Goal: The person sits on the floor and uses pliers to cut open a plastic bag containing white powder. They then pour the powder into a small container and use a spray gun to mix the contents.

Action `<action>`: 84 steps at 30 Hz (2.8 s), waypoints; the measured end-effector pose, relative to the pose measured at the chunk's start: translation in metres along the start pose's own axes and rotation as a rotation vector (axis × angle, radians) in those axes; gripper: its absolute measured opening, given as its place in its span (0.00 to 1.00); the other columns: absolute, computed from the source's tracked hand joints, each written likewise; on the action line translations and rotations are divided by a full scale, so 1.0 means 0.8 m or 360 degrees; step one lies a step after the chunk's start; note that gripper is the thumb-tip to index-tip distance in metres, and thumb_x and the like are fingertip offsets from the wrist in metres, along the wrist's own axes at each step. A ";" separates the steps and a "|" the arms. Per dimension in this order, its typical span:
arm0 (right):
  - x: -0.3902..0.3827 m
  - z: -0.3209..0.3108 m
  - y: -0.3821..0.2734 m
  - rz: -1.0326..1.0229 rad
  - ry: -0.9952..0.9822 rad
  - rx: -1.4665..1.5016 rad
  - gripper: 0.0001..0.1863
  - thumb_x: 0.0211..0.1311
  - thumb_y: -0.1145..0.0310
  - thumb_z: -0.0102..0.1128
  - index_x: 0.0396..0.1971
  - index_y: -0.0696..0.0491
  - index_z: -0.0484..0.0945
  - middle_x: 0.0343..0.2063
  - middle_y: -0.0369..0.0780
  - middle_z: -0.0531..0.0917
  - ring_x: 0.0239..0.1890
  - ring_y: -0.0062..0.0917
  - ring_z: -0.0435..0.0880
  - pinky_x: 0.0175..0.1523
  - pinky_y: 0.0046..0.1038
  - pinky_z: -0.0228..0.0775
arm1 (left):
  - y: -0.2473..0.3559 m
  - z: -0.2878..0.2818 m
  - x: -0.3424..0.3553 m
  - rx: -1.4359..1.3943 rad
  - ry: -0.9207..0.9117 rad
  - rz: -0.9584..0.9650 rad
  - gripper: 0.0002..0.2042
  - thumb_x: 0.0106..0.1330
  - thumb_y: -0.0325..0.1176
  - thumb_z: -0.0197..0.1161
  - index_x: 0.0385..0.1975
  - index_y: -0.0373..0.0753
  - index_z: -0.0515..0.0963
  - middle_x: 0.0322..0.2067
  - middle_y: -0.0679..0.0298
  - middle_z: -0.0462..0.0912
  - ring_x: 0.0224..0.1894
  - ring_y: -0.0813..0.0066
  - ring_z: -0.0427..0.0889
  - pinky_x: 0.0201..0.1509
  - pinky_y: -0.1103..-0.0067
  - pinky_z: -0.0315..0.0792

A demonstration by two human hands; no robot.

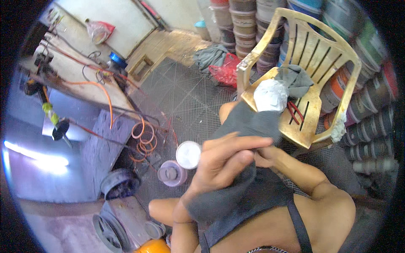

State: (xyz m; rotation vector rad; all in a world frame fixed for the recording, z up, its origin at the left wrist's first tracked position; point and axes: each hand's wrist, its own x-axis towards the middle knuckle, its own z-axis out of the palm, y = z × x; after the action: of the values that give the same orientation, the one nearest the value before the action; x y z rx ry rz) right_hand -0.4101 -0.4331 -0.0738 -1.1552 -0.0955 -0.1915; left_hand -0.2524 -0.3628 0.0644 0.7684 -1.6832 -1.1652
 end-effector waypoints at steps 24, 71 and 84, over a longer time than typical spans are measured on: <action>-0.048 0.061 -0.070 -0.0299 -0.0032 -0.1838 0.27 0.63 0.50 0.61 0.45 0.63 0.75 0.51 0.53 0.76 0.54 0.45 0.75 0.55 0.37 0.70 | -0.180 0.024 -0.076 -0.1557 0.1211 -0.0635 0.20 0.74 0.43 0.49 0.53 0.33 0.74 0.49 0.55 0.81 0.49 0.67 0.81 0.56 0.71 0.73; -0.030 0.028 -0.104 -0.0537 0.1052 -0.1875 0.11 0.54 0.73 0.69 0.37 0.59 0.82 0.30 0.41 0.83 0.33 0.25 0.81 0.40 0.26 0.71 | -0.145 0.024 -0.034 0.0813 0.0767 0.0322 0.21 0.48 0.22 0.71 0.44 0.35 0.76 0.37 0.57 0.78 0.35 0.65 0.81 0.40 0.73 0.77; -0.035 0.023 -0.087 0.0105 0.0957 -0.1640 0.18 0.53 0.78 0.63 0.46 0.58 0.78 0.44 0.40 0.78 0.44 0.23 0.79 0.47 0.23 0.78 | -0.180 0.015 -0.047 0.0951 0.0620 0.0609 0.10 0.51 0.21 0.67 0.33 0.37 0.77 0.36 0.60 0.78 0.33 0.68 0.80 0.35 0.75 0.76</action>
State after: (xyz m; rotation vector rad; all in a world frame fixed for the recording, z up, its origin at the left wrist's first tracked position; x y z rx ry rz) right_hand -0.4509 -0.4407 -0.0087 -2.0625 0.6438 -0.5592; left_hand -0.2499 -0.3773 -0.0842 0.9068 -1.7448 -0.2166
